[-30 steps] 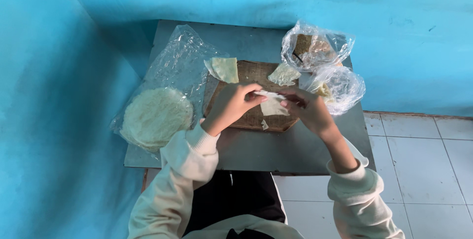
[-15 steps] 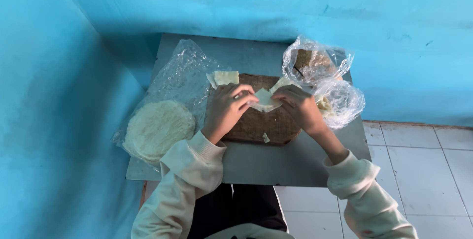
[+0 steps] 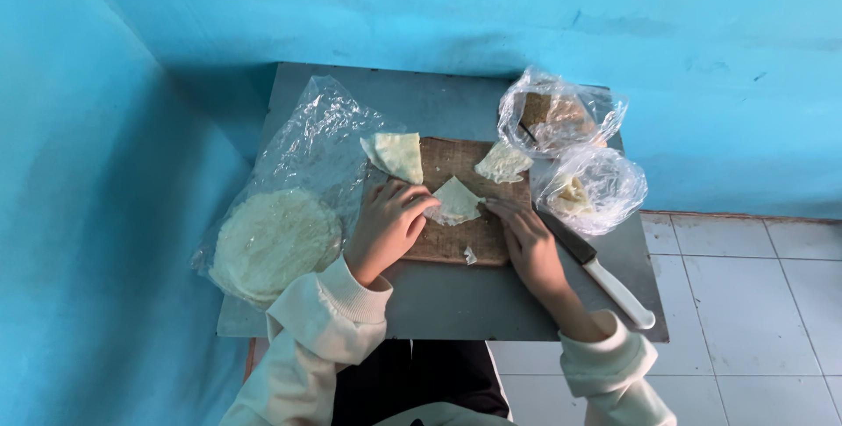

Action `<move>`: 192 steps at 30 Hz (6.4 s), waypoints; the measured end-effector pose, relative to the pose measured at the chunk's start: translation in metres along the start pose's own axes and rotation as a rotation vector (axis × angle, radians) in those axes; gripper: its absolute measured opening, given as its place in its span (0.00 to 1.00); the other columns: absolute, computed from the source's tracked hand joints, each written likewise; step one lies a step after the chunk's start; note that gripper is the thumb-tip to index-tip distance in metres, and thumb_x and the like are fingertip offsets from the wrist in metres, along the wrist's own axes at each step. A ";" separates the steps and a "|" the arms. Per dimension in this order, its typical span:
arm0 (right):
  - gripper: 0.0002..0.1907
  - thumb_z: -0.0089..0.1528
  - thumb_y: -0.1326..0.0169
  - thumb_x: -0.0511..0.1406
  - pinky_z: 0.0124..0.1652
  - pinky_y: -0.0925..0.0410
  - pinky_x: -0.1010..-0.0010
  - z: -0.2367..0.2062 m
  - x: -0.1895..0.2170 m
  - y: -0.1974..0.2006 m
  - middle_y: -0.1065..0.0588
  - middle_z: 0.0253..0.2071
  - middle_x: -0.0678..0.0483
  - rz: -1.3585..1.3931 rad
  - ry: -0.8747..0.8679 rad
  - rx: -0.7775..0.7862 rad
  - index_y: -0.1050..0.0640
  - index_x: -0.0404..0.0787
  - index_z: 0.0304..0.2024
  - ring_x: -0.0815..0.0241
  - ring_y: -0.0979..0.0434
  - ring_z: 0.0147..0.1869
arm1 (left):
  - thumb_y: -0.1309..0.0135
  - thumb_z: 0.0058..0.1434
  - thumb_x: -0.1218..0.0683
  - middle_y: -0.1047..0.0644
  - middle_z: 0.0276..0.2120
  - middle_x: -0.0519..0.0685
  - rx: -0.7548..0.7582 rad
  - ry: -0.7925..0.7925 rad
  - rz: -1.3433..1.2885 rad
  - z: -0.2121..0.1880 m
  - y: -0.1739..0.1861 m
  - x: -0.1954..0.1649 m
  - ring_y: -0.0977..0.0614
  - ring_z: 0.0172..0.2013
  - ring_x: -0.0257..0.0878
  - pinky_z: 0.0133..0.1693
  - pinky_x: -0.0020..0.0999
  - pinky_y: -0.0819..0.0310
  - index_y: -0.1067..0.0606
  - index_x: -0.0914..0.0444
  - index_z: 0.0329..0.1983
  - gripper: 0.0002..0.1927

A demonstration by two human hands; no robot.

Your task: The person sits at a small table and folds thin round pastry wrappers over a brown filling. They place filling onto a wrapper using a spoon, then fold and press the wrapper edges together by hand, setting finished folded pieces aside on the cutting board.

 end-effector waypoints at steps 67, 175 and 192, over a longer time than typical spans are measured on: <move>0.11 0.55 0.33 0.33 0.47 0.32 0.61 0.037 0.005 -0.011 0.20 0.41 0.56 -0.219 0.135 -0.079 0.17 0.43 0.41 0.53 0.24 0.47 | 0.37 0.62 0.51 0.23 0.43 0.47 -0.010 -0.173 0.093 0.021 -0.003 -0.005 0.20 0.42 0.41 0.48 0.39 0.28 0.26 0.61 0.49 0.16; 0.26 0.70 0.63 0.54 0.58 0.42 0.49 0.042 -0.007 -0.040 0.33 0.63 0.49 -0.523 0.150 0.229 0.27 0.63 0.67 0.45 0.36 0.61 | 0.39 0.58 0.53 0.27 0.57 0.42 0.105 0.012 0.133 0.010 -0.030 0.012 0.29 0.58 0.46 0.61 0.50 0.44 0.18 0.51 0.48 0.14; 0.33 0.77 0.75 0.51 0.60 0.51 0.55 0.023 -0.053 0.069 0.27 0.54 0.53 -0.394 -0.176 -0.480 0.21 0.40 0.48 0.50 0.40 0.59 | 0.37 0.58 0.52 0.27 0.56 0.41 0.069 -0.009 0.119 0.008 -0.032 0.014 0.29 0.57 0.46 0.61 0.51 0.43 0.19 0.52 0.49 0.15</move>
Point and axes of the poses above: each hand's wrist, its own z-axis towards the middle knuckle, its own y-axis out of the back of the hand, x = y × z, the point moved 7 cm from there along z, towards the middle knuckle
